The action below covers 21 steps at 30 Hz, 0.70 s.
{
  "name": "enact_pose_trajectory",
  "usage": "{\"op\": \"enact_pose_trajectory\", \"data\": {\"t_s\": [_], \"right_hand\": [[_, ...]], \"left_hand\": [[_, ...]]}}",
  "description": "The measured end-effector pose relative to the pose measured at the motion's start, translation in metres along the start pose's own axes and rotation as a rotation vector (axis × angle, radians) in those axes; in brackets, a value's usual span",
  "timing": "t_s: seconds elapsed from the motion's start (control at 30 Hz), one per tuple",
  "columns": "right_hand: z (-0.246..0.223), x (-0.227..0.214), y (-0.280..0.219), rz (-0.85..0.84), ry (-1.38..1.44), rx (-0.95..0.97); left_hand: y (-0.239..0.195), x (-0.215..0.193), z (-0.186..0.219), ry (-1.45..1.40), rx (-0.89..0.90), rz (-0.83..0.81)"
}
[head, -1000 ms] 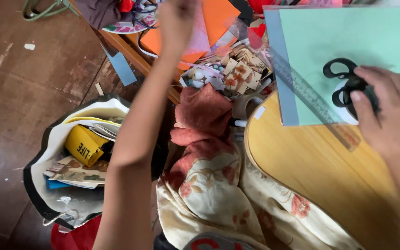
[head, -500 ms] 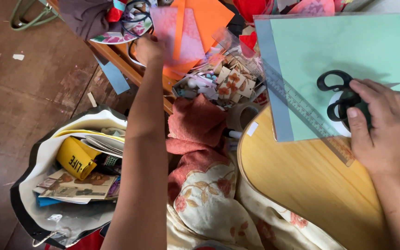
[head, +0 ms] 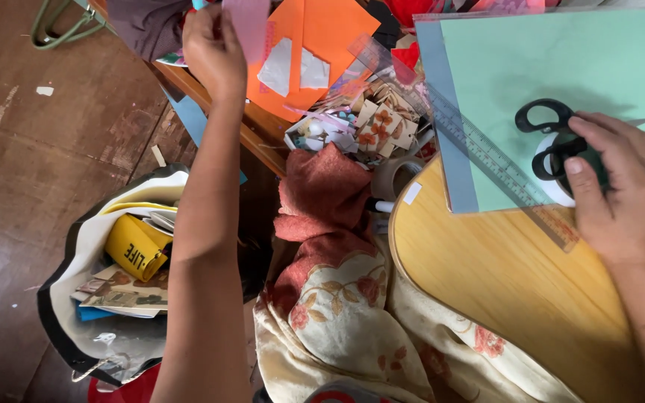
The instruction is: Folding squares of pink patterned fabric into cone shapes and securing them with double-sided tape.
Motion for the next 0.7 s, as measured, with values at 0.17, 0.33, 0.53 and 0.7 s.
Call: {"op": "enact_pose_trajectory", "data": {"t_s": [0.17,0.33,0.53,0.7], "right_hand": [[-0.015,-0.015,0.018,-0.013,0.314,0.171],[0.007,0.009,0.047,-0.131,0.899,0.477],[-0.003,0.014,0.029,-0.045,1.095,0.661],[0.108,0.017,-0.033,0.132,0.739,0.944]], "left_hand": [[0.030,-0.050,0.125,-0.410,0.396,0.100],[0.012,-0.088,0.267,-0.799,0.693,-0.157],[-0.029,-0.121,0.351,-0.486,1.150,-0.254],[-0.027,-0.096,0.322,-0.659,1.020,-0.343]]}}
Point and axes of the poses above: each hand's wrist, its own y-axis towards the middle knuckle, its own x-axis out of the palm, z = x × y, the point moved 8 cm from there along y, towards the middle knuckle, and after that the axes turned 7 degrees about x, right-handed, at the moved point
